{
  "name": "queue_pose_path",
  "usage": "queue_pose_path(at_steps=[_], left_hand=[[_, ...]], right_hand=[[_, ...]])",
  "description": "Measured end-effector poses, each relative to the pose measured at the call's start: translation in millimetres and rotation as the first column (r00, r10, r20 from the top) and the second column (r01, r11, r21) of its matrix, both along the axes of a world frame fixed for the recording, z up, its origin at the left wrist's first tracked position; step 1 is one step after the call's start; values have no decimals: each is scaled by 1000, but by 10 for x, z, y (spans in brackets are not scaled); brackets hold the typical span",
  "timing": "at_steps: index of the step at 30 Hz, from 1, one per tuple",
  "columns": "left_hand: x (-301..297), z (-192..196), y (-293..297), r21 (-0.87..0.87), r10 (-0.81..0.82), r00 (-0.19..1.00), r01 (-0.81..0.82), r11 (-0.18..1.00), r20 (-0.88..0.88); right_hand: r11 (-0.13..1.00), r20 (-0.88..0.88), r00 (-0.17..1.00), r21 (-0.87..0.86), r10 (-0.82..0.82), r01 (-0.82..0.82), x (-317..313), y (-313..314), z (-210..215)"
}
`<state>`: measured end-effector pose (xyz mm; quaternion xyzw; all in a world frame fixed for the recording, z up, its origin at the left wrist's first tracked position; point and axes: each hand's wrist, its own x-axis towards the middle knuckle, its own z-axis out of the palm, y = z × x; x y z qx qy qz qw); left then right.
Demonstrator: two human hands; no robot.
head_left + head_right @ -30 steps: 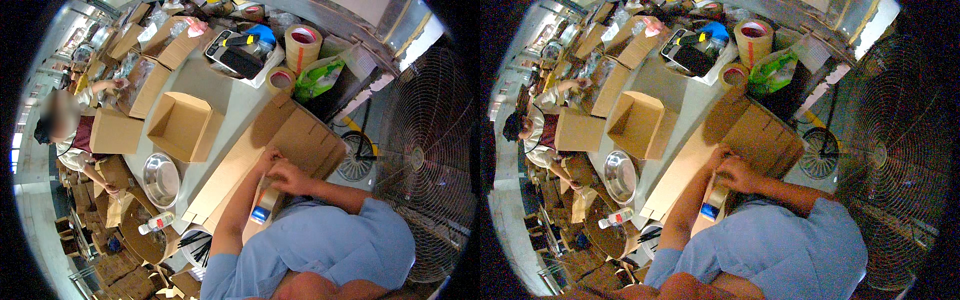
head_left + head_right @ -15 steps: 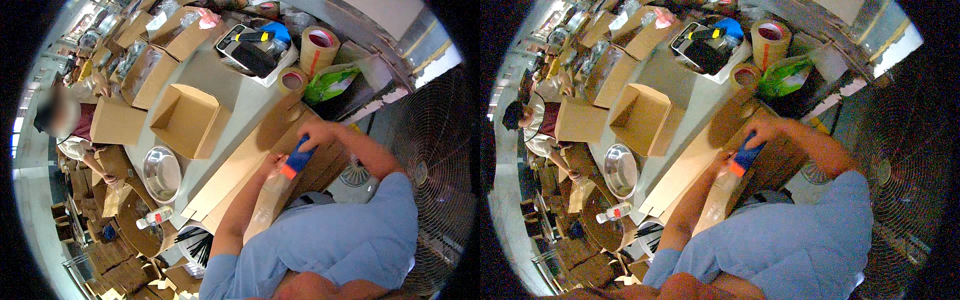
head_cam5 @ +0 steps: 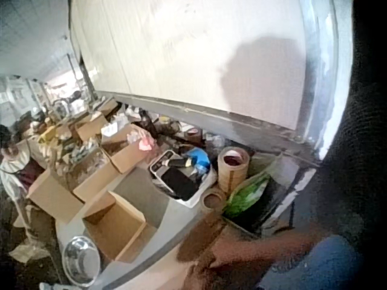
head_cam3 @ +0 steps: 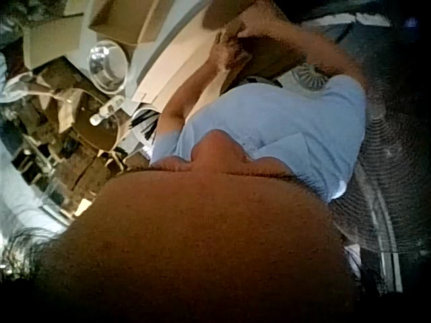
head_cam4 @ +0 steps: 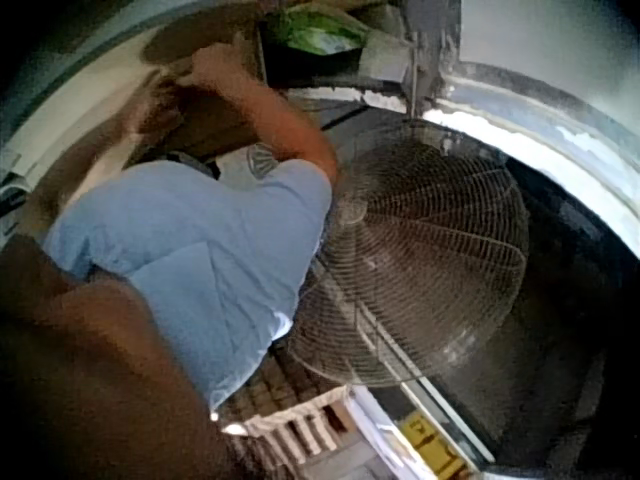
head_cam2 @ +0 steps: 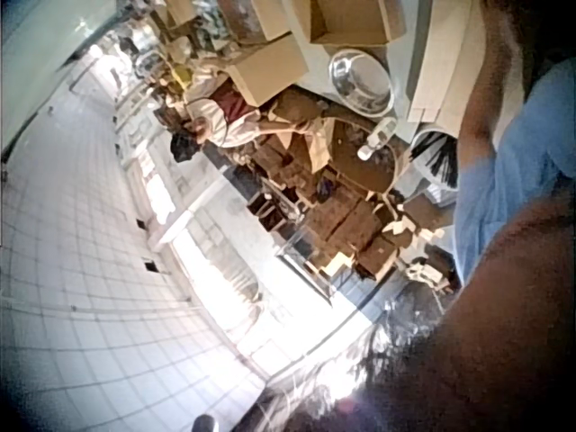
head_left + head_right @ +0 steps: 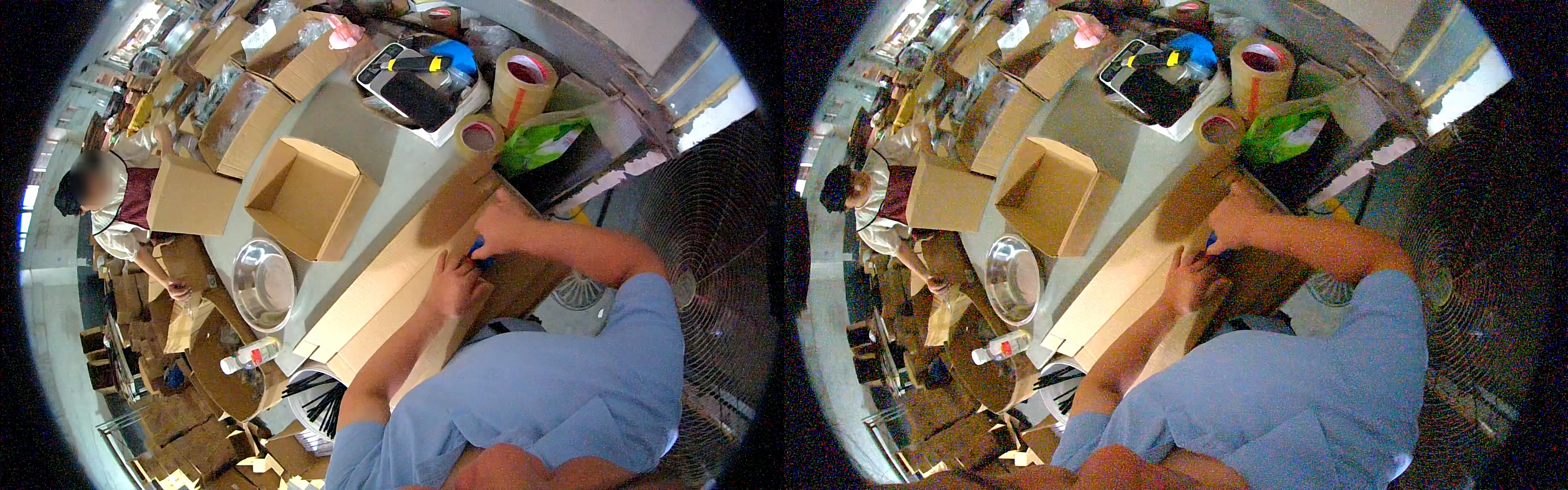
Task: The person places metal drawer slides and small bags into cardboard boxes, then seals the boxes using a handheld tape dispenser.
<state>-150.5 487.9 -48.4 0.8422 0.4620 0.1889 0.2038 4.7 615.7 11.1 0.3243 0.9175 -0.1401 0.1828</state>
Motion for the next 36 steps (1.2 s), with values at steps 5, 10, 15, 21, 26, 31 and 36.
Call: queue_pose_path(at_steps=[5, 10, 15, 21, 26, 31, 36], left_hand=[[283, 382, 55, -46, -53, 924, 38, 998, -379], [430, -329, 4, -243, 144, 954, -210, 947, -265], [537, -545, -67, 37, 189, 885, -192, 981, -426], [605, -39, 65, -328, -27, 805, -210, 921, -592], [451, -693, -348, 110, 311, 861, -292, 950, -403], [-196, 31, -1958, -12, 551, 752, -595, 804, -363], [-820, 340, -3508, -129, 790, 156, -987, 99, -592]], right_hand=[[992, 35, 992, 36, -118, 117, -83, -175, 368], [971, -55, 991, 203, -118, 127, -166, -519, 502], [703, -87, 916, 614, -391, 358, 230, 6, -285], [719, -421, 797, 373, -433, 587, 527, -405, 506], [824, -396, 875, 370, -278, 429, 607, -874, -889], [793, -623, 744, 315, -241, 521, 330, -1316, -870], [973, -769, 618, -24, -164, 230, 56, -1409, -765]])
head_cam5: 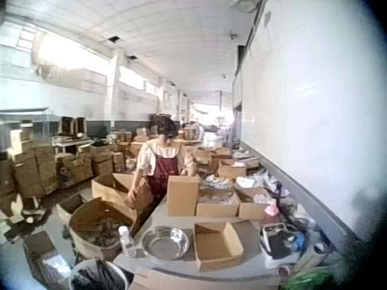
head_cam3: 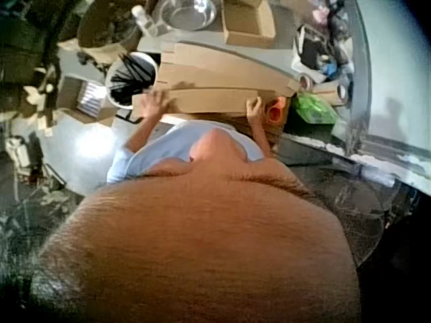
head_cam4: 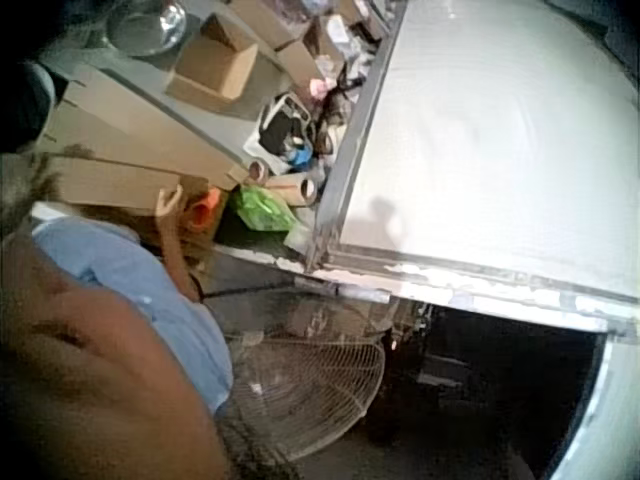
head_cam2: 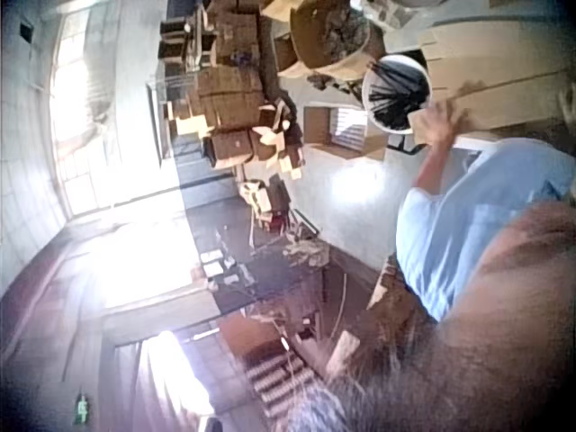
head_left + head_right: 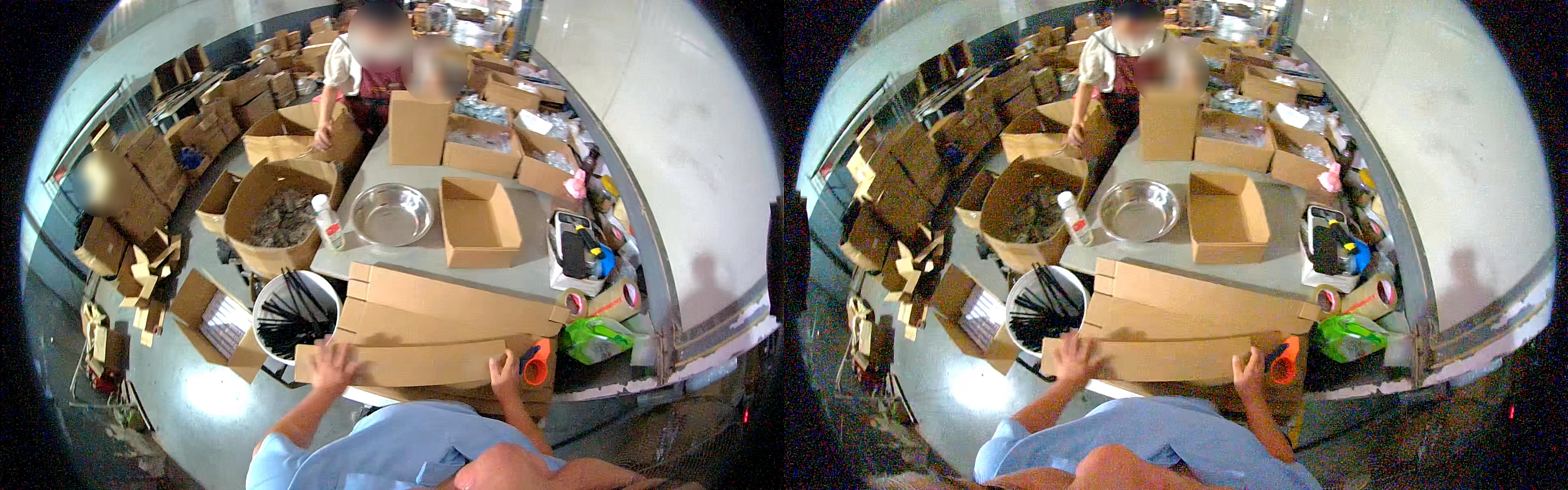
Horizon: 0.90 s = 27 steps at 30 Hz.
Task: The person places metal drawer slides and small bags into cardboard boxes, then seals the boxes using a handheld tape dispenser.
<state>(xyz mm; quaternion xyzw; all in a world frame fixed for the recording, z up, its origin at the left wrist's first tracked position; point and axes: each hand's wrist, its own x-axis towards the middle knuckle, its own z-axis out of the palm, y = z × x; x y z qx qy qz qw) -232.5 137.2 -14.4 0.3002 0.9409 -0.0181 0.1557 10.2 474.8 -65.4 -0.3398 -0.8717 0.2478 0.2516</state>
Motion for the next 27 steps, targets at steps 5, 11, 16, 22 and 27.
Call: queue_pose_path(at_steps=[5, 11, 16, 22, 27], left_hand=[[-364, -874, -1219, 466, 651, 748, -625, 626, 127], [-775, -885, -1100, 384, 499, 583, -807, 449, 641], [-1138, -1894, -1334, 272, 369, 377, -912, 306, 850], [-1018, -1489, -1675, 7, -57, -3, -984, 178, 998], [-1059, -384, -1538, -47, 28, -41, -951, 305, 999]], right_hand=[[894, 267, 954, -382, -137, 235, -272, 193, -264], [616, 341, 934, -716, -103, 329, -302, 477, -444], [658, -104, 711, -304, 696, -689, -59, 1000, -779], [140, -48, 997, -989, -53, -40, 98, 228, 239], [142, -111, 903, -988, -414, -57, 683, -507, 94]])
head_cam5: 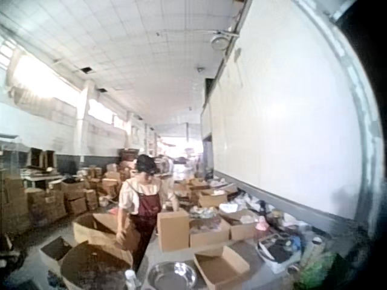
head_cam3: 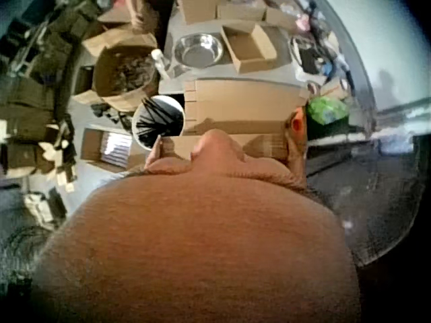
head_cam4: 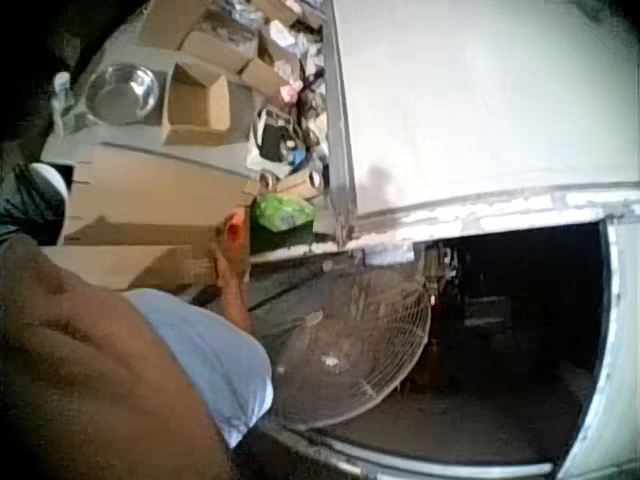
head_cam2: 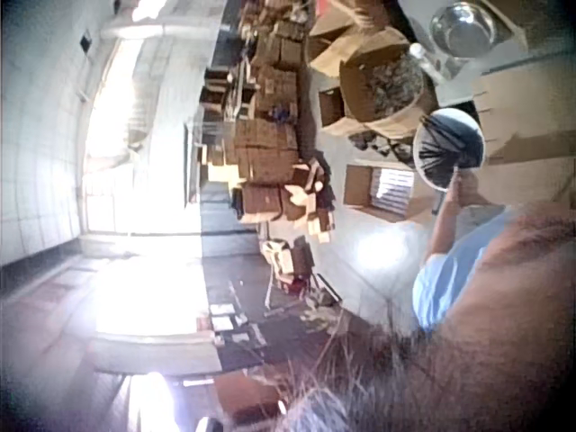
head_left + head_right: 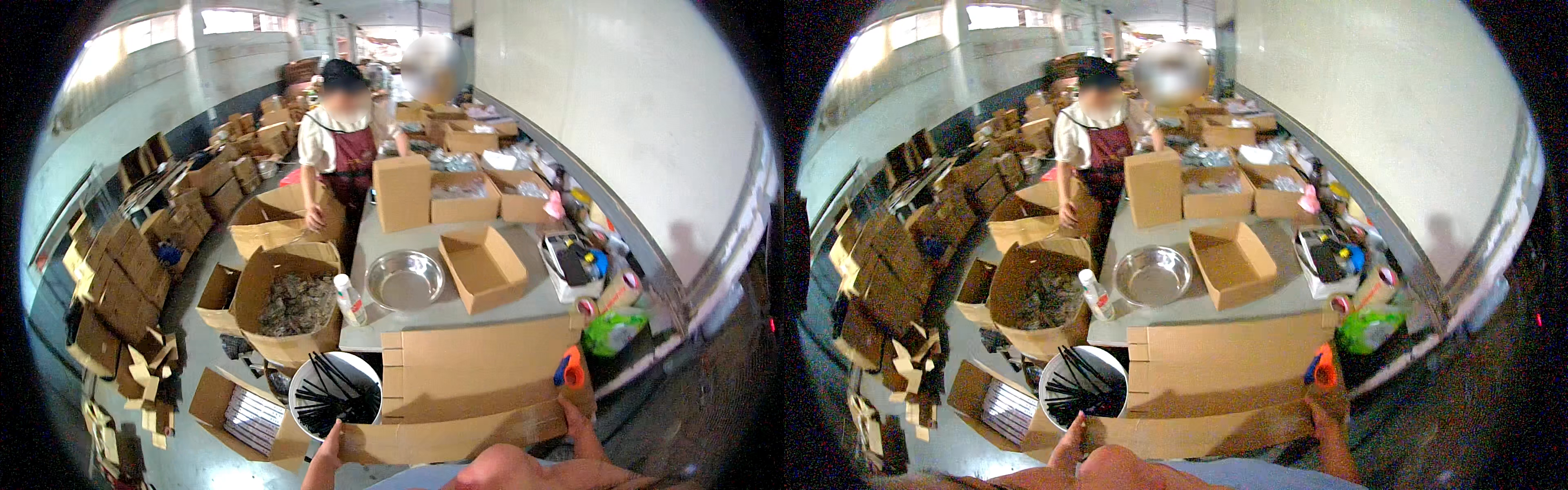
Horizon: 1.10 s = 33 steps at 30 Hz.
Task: The person places metal drawer slides and small bags into cardboard boxes, then seals the boxes using a handheld tape dispenser.
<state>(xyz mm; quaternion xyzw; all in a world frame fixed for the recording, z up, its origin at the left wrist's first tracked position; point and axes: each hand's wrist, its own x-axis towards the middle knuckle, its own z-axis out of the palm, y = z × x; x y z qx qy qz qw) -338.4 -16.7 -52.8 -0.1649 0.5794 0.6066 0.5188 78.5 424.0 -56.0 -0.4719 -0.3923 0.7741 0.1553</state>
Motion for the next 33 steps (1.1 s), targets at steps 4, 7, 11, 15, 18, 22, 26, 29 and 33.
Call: queue_pose_path(at_steps=[4, 7, 11, 15, 18, 22, 26, 29, 33], left_hand=[[-42, 561, 53, -18, -122, 982, 120, 993, -147], [-183, 377, 70, -111, -327, 921, 310, 944, -213], [0, 565, 225, -39, -431, 866, 436, 899, -254], [281, 723, 479, 10, -582, 760, 610, 792, -289], [605, 731, 639, 53, -693, 654, 738, 673, -303], [1299, 607, 799, 117, -811, 518, 854, 506, -273], [1735, 602, 724, 185, -885, 384, 920, 345, -263], [2145, 622, 694, 238, -941, 235, 955, 177, -244], [2655, 649, 563, 280, -976, 28, 960, -35, -216]], right_hand=[[983, 131, 981, -101, -141, 155, 221, -706, 139], [966, 84, 962, 3, -259, 259, 430, -1037, -12], [945, 16, 980, -262, -200, 198, 697, -1287, -161], [903, 235, 876, 10, -421, 431, 1078, -2118, 368], [848, 128, 860, -143, -495, 510, 1732, -2903, 259], [596, 119, 618, -174, -777, 784, 2358, -4221, 28], [480, 129, 489, -98, -863, 872, 2501, -5571, -363], [299, 147, 289, 46, -946, 953, 2528, -6369, 461], [-92, -263, -44, 171, -964, 981, 2275, -7376, 835]])
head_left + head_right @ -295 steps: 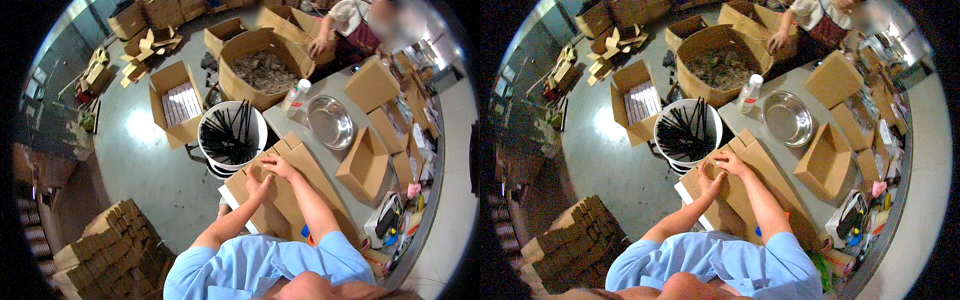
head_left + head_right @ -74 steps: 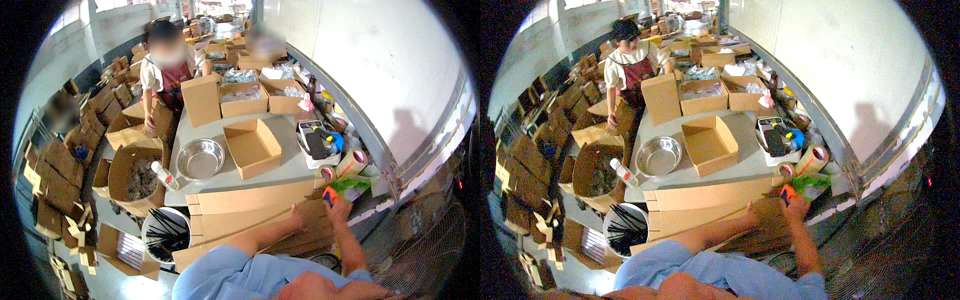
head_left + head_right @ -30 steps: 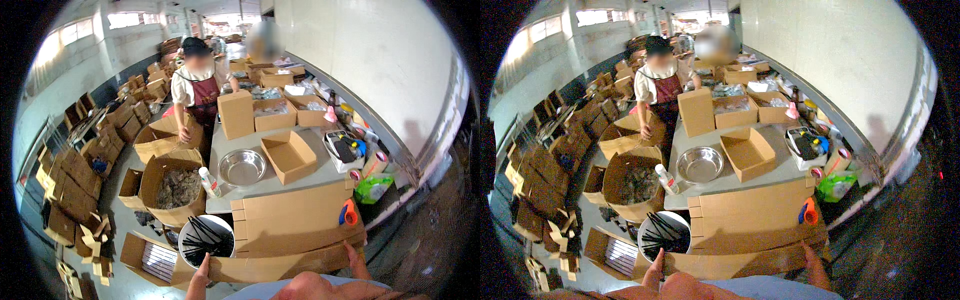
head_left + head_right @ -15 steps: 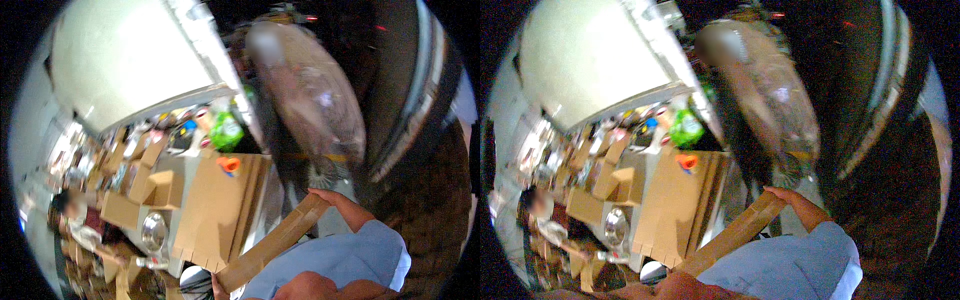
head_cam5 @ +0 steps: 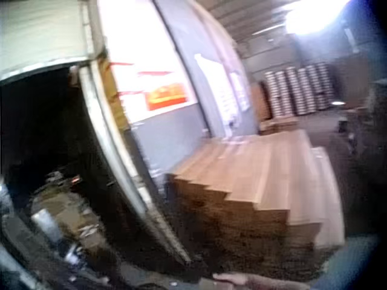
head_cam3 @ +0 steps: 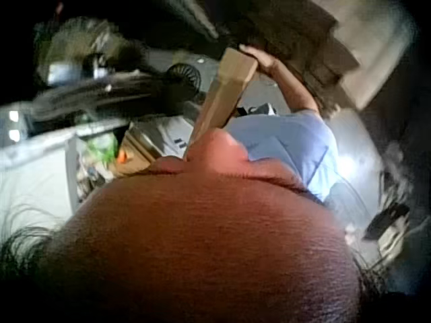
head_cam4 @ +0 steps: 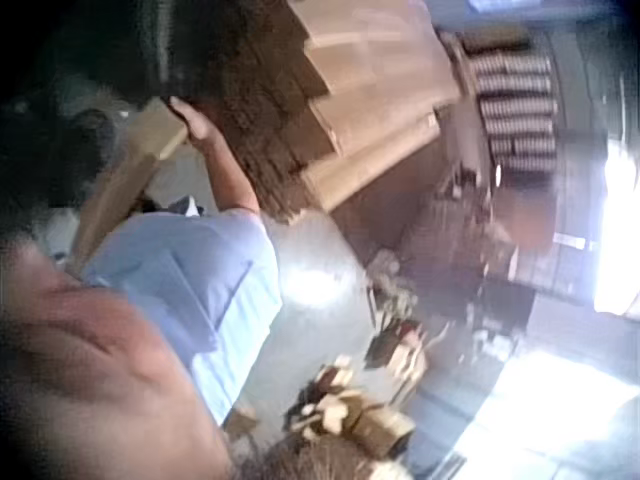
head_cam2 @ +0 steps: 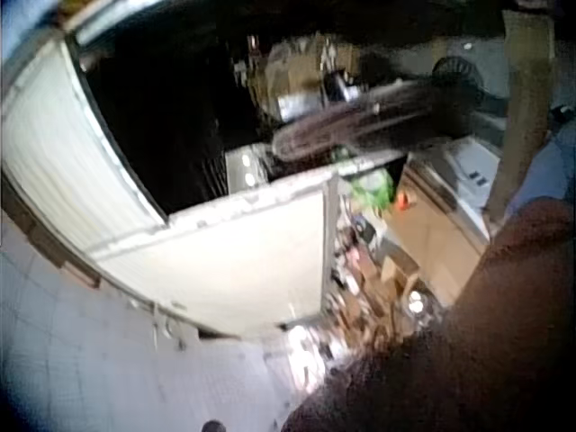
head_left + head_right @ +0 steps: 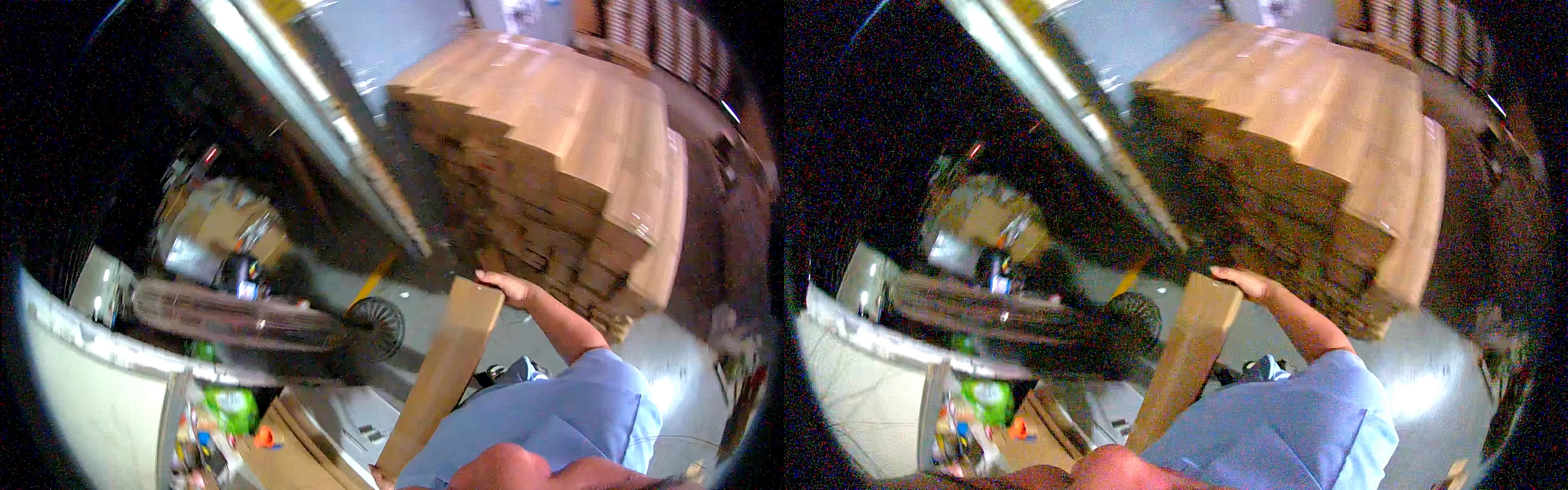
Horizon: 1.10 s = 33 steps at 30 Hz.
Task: The person places metal drawer slides and small bags into cardboard boxes, then seals the boxes using a handheld tape dispenser.
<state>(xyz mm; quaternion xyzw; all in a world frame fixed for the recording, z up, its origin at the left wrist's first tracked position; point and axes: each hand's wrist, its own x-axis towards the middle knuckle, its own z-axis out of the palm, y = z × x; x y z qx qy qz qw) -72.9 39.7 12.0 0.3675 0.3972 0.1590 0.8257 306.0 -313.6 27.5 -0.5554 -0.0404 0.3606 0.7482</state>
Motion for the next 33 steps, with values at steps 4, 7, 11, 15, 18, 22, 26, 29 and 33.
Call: queue_pose_path(at_steps=[4, 7, 11, 15, 18, 22, 26, 29, 33], left_hand=[[402, -7, -110, -36, -213, 976, 214, 976, 44], [597, -21, -151, -57, -361, 929, 366, 929, 76], [738, -2, -315, -99, -513, 846, 528, 843, 145], [985, 46, -688, -128, -662, 721, 690, 712, 202], [1015, 145, -1061, -120, -727, 646, 761, 638, 231], [1064, 287, -1745, -9, -803, 556, 823, 568, 213], [1204, 533, -2720, -9, -868, 480, 876, 483, 130], [1547, 804, -3587, 129, -863, 312, 912, 389, 396], [2084, 1156, -4801, 209, -762, 489, 766, 608, 426]], right_hand=[[864, 228, 920, 468, -318, 183, -831, -620, 567], [735, 300, 785, 623, -542, 269, -1457, -675, 901], [796, 384, 729, 482, -567, 366, -2076, -885, 1432], [472, 293, 371, 545, -881, 693, -2421, -1096, 1374], [137, 198, 19, 600, -980, 788, -2548, -1386, 1400], [-66, 127, -202, 671, -971, 739, -2447, -2261, 1477], [-88, 31, -144, 658, -989, 748, -1923, -3539, 1546], [9, 121, -90, 641, -989, 768, -1061, -4527, 1710], [268, 164, 218, 423, -962, 866, -27, -5183, 1738]])
